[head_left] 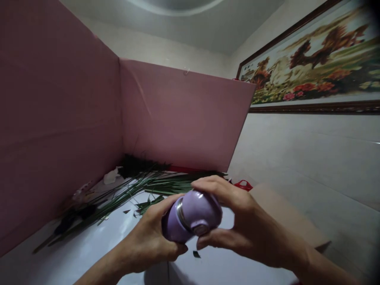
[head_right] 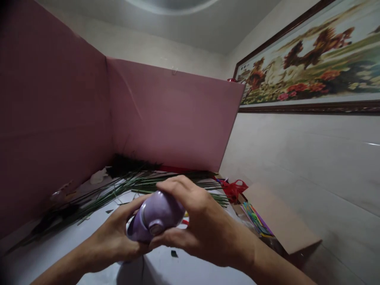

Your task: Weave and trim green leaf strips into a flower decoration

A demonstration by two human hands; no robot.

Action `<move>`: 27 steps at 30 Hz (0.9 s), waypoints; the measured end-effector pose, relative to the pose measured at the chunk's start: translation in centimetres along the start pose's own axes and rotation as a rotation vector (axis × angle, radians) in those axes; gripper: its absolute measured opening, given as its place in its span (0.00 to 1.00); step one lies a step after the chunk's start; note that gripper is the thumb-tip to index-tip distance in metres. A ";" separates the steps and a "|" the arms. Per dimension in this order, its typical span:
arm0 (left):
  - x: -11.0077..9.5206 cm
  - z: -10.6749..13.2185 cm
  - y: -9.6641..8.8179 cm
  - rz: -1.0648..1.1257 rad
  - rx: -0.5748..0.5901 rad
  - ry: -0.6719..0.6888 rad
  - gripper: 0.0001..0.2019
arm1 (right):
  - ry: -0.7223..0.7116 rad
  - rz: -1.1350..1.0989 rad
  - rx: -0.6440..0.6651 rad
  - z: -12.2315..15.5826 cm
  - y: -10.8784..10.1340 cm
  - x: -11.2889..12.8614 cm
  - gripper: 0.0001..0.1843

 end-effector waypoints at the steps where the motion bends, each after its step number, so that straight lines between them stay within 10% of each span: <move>1: 0.1 0.0 0.1 0.008 -0.001 0.014 0.35 | -0.034 0.045 0.057 -0.4 0.4 0.4 0.37; 10: 0.1 0.3 1.1 0.262 0.426 0.049 0.24 | -0.137 -0.072 0.519 -2.2 0.3 2.6 0.37; 18: 1.5 -0.3 -0.1 0.116 -0.067 0.010 0.27 | 0.088 0.410 0.077 -2.9 1.5 0.3 0.30; 27: 1.5 -0.4 -0.9 -0.084 -0.236 0.065 0.33 | 0.103 0.281 0.112 -3.5 0.6 -0.8 0.20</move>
Point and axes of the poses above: each hand's wrist, its own z-axis away from the middle knuckle, its own y-axis out of the palm, x = y × z, the point moved 5 cm from there along -z, towards the middle knuckle, and after that the axes turned 4 degrees about y, right-handed, at the moved point
